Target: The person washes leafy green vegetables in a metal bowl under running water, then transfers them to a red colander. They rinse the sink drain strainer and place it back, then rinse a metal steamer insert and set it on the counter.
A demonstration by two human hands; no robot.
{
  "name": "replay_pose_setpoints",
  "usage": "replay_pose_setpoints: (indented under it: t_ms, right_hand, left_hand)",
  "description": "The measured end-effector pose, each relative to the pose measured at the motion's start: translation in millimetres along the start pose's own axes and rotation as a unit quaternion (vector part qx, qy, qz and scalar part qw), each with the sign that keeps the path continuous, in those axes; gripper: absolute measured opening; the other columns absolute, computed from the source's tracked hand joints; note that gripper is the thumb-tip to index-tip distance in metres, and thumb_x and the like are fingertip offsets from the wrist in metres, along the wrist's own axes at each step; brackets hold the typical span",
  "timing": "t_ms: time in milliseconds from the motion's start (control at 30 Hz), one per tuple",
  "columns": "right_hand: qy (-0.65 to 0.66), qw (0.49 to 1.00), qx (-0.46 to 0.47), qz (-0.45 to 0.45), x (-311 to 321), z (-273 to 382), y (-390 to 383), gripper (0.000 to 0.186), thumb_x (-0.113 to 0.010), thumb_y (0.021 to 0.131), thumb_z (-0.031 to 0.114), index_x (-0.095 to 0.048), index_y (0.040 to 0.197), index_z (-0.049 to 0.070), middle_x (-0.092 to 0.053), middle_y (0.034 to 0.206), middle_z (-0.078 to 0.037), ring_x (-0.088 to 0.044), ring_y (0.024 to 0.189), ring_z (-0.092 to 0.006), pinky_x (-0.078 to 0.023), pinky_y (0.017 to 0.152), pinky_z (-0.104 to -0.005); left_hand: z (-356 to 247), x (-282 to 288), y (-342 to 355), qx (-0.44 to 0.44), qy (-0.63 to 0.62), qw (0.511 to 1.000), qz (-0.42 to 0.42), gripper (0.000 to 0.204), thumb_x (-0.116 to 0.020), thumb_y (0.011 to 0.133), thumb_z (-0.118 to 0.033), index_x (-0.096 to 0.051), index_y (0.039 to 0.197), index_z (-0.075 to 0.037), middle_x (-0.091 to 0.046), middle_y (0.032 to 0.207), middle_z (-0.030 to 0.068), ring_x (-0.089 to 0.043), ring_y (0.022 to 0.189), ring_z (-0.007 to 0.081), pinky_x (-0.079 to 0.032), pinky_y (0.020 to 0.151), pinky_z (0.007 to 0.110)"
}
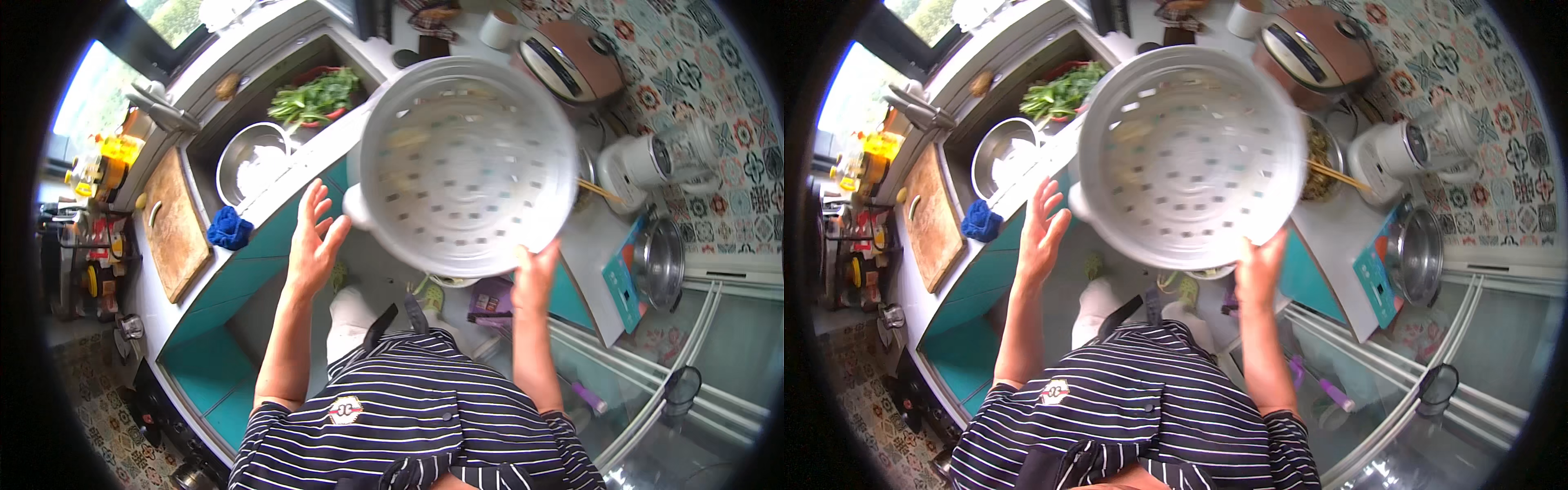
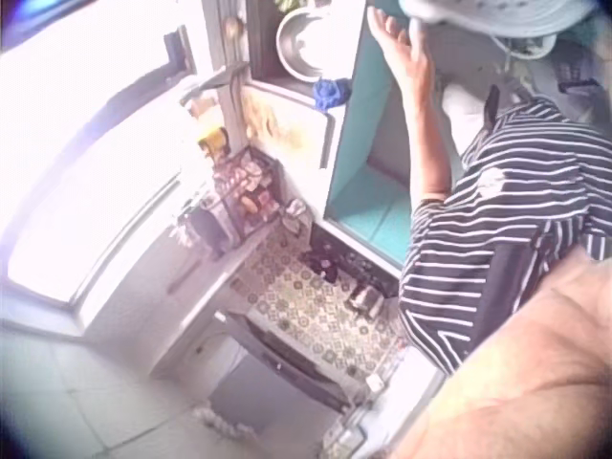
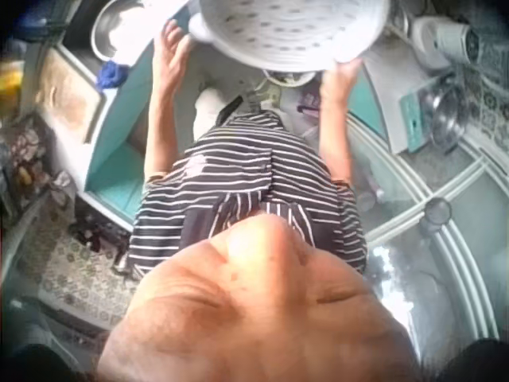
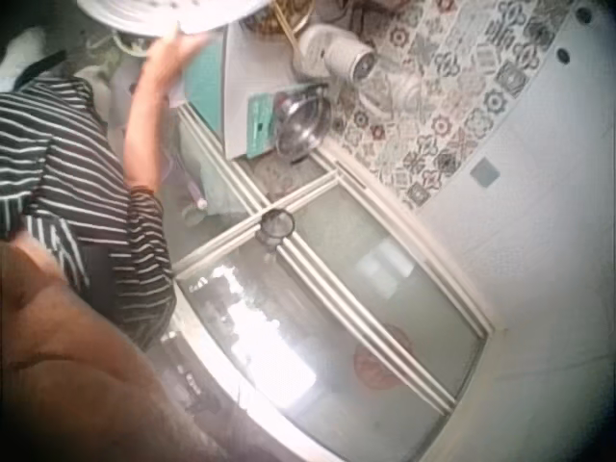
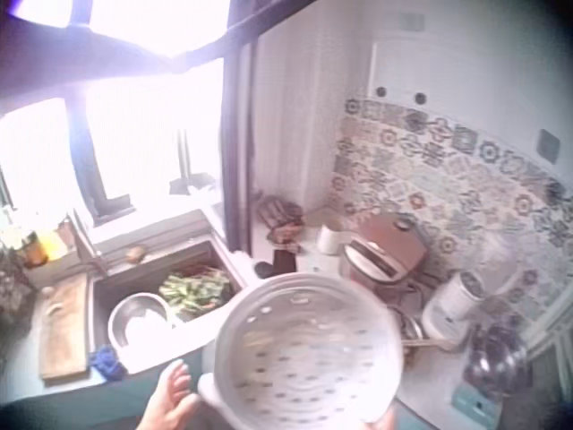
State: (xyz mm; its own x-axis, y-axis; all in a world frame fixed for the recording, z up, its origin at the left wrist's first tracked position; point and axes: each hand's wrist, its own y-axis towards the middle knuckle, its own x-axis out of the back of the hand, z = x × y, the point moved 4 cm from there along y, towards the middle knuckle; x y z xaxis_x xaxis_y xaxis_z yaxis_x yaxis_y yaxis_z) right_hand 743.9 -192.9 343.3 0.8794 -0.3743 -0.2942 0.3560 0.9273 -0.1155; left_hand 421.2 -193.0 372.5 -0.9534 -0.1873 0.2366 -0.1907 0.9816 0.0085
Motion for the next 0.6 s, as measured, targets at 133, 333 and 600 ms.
replay_pose_setpoints:
  t_ms: [133, 333, 600]
  right_hand:
    - [-0.106, 0.977, 0.096, 0.161, -164.7, -60.1, -4.9, 0.048, -0.055, 0.071, -0.006, -0.041, 0.116, 0.000, -0.056, 0.104, -0.015, -0.056, 0.099, -0.0251, -0.049, 0.078, -0.0377]
    - [-0.260, 0.938, 0.099, 0.209, -314.1, -158.5, -20.3, 0.065, -0.058, 0.074, 0.008, -0.031, 0.132, 0.001, -0.053, 0.115, -0.017, -0.050, 0.109, -0.0281, -0.039, 0.093, -0.0353]
    - [-0.186, 0.958, 0.051, 0.215, -415.0, -170.1, -42.6, 0.068, -0.048, 0.071, -0.003, -0.027, 0.135, 0.001, -0.040, 0.132, -0.013, -0.041, 0.119, -0.0221, -0.031, 0.100, -0.0305]
  left_hand:
    - [51.0, 97.1, 40.4, 0.049, 0.090, 0.995, -0.018, 0.045, -0.052, 0.084, -0.009, -0.040, 0.125, 0.001, -0.051, 0.116, 0.0125, -0.051, 0.103, 0.0207, -0.040, 0.088, 0.031]
    - [209.0, 269.2, 31.1, 0.182, -0.039, 0.953, -0.237, 0.044, -0.053, 0.084, -0.008, -0.037, 0.124, 0.001, -0.051, 0.115, 0.0123, -0.053, 0.100, 0.0212, -0.043, 0.087, 0.031]
    - [165.9, 313.5, 109.4, -0.075, 0.350, 0.922, -0.150, 0.053, -0.063, 0.075, -0.009, -0.043, 0.123, 0.000, -0.048, 0.121, 0.0198, -0.046, 0.114, 0.0333, -0.038, 0.096, 0.039]
